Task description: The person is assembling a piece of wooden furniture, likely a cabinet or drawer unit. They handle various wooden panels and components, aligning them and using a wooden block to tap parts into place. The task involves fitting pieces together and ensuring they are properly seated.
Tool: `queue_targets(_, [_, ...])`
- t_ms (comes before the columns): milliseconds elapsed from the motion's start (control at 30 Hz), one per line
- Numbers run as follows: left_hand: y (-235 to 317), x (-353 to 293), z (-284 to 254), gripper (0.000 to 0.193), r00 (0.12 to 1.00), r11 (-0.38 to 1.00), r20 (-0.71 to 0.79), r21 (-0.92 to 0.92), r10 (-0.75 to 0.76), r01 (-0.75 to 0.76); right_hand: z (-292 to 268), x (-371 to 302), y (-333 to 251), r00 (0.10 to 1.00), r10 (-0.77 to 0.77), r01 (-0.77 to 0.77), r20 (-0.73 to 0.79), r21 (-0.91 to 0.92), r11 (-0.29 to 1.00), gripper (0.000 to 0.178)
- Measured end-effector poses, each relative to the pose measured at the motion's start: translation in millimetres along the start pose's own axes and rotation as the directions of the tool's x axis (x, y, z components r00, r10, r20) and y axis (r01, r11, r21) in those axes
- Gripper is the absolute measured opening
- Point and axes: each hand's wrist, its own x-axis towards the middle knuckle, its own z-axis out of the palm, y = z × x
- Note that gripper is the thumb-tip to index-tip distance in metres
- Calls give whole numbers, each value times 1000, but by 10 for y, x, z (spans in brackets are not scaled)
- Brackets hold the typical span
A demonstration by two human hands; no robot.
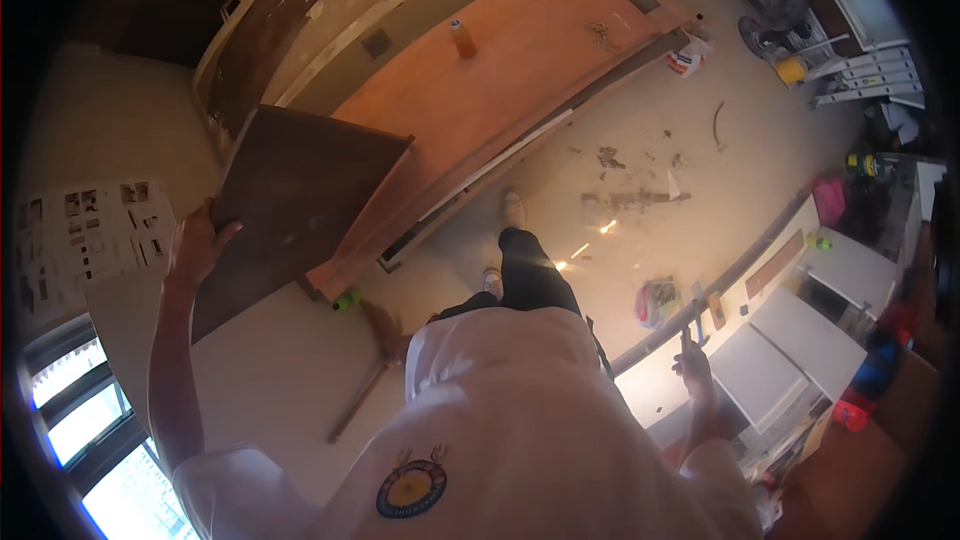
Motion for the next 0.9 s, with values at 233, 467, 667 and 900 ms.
queue_targets(233, [-85, 388, 119, 51, 999, 998, -27, 57, 35, -34, 561, 895, -2521, 970, -122, 149, 211, -117, 982, 33])
queue_targets(467, [213, 677, 114, 41, 997, 999, 76, 36, 25, -28, 2607, 1570, -3674, 751, -311, 381, 583, 3, 925, 16])
queue_targets(667, [268, 689, 435, 38, 994, 948, 59, -300, -96, 110, 4890, 2372, -3735, 673, -240, 439, 700, -117, 891, 20])
queue_targets(900, [-507, 374, 804, 65, 867, 864, -80, -169, -491, 474, 6186, 3366, -3699, 703, -467, 646, 535, -207, 735, 27])
